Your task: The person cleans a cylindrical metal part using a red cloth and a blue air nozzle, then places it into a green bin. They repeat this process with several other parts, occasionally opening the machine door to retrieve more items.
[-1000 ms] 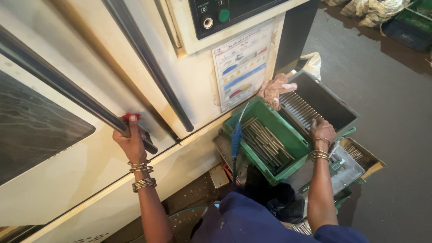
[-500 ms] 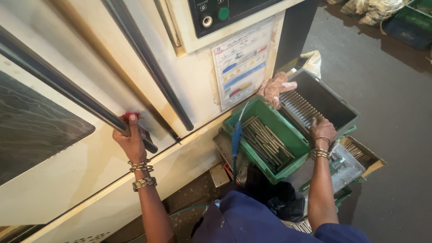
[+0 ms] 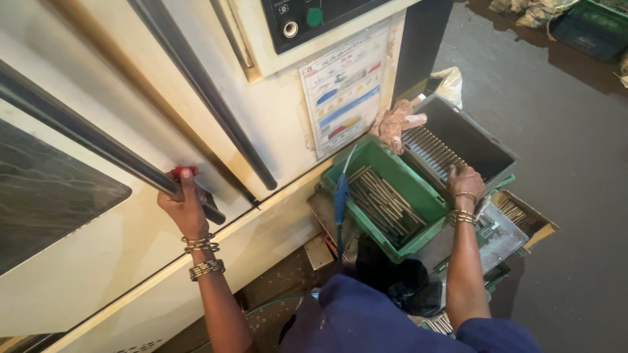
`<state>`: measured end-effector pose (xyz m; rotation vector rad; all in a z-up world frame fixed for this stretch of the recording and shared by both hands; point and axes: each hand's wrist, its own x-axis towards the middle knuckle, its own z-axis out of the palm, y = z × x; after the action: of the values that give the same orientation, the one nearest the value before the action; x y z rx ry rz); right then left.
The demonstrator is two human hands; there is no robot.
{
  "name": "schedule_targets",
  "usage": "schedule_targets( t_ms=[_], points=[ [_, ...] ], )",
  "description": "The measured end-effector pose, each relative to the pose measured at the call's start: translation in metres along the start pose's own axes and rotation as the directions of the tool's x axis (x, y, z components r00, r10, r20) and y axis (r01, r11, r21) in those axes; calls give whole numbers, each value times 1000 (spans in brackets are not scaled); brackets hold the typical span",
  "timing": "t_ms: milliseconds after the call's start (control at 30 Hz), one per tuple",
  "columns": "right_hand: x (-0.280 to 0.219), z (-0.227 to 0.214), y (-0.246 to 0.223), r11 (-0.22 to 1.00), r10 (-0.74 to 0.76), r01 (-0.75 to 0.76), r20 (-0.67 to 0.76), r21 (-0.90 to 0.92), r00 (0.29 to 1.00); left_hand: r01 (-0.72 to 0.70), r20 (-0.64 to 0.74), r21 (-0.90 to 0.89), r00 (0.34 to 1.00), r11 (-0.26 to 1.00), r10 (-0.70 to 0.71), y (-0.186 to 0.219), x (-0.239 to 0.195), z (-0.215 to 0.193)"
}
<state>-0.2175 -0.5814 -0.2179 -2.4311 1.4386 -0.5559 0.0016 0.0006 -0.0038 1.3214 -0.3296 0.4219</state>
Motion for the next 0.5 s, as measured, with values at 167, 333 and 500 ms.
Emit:
schedule_targets(
  t_ms=[167, 333, 500],
  points=[
    [-2, 0, -1, 1000, 7, -7, 0, 3, 1000, -4, 13, 18, 1000, 1000, 4, 1, 0, 0],
    [-3, -3, -1, 1000, 18, -18, 1, 21, 1000, 5, 5, 33, 1000, 999, -5, 4, 0, 2],
    [-2, -1, -2, 999, 34, -34, 1, 28, 999, -5, 12, 19, 1000, 1000, 4, 5, 0, 2]
  ],
)
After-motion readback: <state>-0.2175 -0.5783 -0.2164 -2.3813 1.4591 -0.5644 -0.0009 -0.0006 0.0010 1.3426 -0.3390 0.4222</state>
